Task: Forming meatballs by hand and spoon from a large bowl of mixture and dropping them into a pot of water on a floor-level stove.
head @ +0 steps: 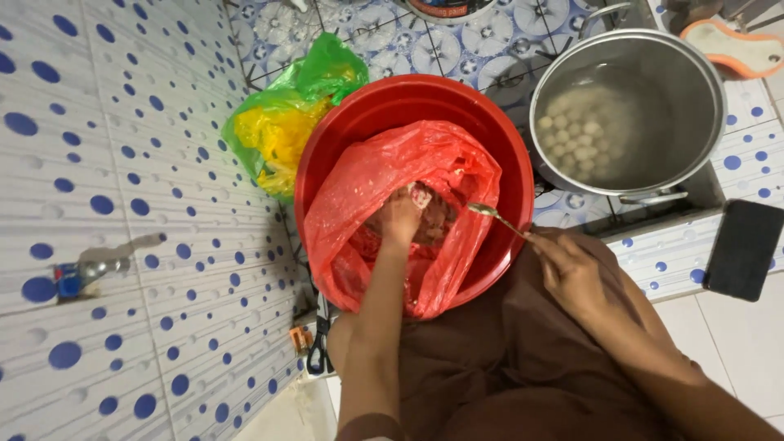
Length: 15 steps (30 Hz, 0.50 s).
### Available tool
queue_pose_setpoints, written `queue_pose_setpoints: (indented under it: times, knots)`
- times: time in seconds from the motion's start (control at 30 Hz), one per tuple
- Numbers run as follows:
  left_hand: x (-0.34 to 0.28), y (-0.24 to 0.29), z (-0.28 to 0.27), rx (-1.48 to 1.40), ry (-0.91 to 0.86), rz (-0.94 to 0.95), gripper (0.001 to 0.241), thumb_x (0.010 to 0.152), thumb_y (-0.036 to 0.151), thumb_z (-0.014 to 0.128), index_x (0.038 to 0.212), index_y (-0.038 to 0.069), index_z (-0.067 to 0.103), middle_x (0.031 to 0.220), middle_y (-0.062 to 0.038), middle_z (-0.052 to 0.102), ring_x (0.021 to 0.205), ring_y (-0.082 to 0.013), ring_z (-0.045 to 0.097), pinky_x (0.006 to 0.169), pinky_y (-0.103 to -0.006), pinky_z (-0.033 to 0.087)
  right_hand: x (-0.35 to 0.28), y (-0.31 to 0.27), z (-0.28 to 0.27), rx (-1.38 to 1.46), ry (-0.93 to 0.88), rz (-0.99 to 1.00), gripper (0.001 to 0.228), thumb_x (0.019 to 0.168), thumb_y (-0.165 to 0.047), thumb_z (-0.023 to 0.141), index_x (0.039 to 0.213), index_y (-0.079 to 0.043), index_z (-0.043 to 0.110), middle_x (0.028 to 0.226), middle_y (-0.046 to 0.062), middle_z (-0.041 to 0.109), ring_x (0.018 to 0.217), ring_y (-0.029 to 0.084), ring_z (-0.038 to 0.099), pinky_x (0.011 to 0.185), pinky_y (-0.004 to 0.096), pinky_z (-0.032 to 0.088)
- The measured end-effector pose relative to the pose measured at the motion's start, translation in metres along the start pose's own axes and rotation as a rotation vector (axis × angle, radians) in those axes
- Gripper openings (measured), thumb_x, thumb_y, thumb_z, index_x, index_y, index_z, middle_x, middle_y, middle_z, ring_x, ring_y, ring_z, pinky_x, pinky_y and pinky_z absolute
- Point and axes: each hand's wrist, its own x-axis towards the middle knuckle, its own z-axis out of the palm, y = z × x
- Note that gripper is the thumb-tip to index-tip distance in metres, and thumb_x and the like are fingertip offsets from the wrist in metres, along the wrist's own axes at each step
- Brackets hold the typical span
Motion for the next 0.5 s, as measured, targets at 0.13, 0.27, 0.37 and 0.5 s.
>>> queue_pose_setpoints:
  times: [0.13,0.27,0.37,0.5]
  knots:
    - [0.052,-0.042,0.052,0.363,0.467,0.307,0.015,0.092,0.020,0.060,0.098,0.016,0.073,0.078,-0.008,0.073,0.074,-0.0281,0.076,0.057,-0.0427,0.060,0.000,0.006,0.011,0.164,0.046,0.017,0.028,0.097,-0.004,0.066,0.116,-0.019,0.080,0.075,0.009,0.063,0.068,0.029,0.066,0.060,0.035,0.054]
    - [0.043,-0.032,0.031,0.329,0.343,0.295,0.015,0.089,0.023,0.063,0.098,0.018,0.074,0.082,-0.006,0.073,0.080,-0.0267,0.076,0.062,-0.0416,0.060,0.006,0.010,0.019,0.192,0.042,0.030,0.026,0.096,-0.005,0.068,0.114,-0.018,0.081,0.076,0.008,0.066,0.069,0.030,0.068,0.061,0.035,0.054]
    - [0.044,-0.032,0.029,0.290,0.225,0.265,0.017,0.086,0.026,0.065,0.098,0.019,0.074,0.086,-0.005,0.074,0.085,-0.0252,0.075,0.068,-0.0406,0.060,0.010,0.006,0.017,0.229,0.038,0.061,0.027,0.096,-0.005,0.068,0.116,-0.018,0.081,0.075,0.008,0.066,0.067,0.026,0.066,0.061,0.033,0.053]
    - [0.047,-0.024,0.022,0.231,0.082,0.241,0.020,0.083,0.030,0.069,0.099,0.021,0.075,0.091,-0.002,0.075,0.092,-0.0233,0.074,0.075,-0.0391,0.059,0.018,-0.006,0.008,0.259,0.031,0.120,0.027,0.095,-0.001,0.068,0.115,-0.015,0.081,0.075,0.011,0.068,0.066,0.030,0.067,0.060,0.036,0.053]
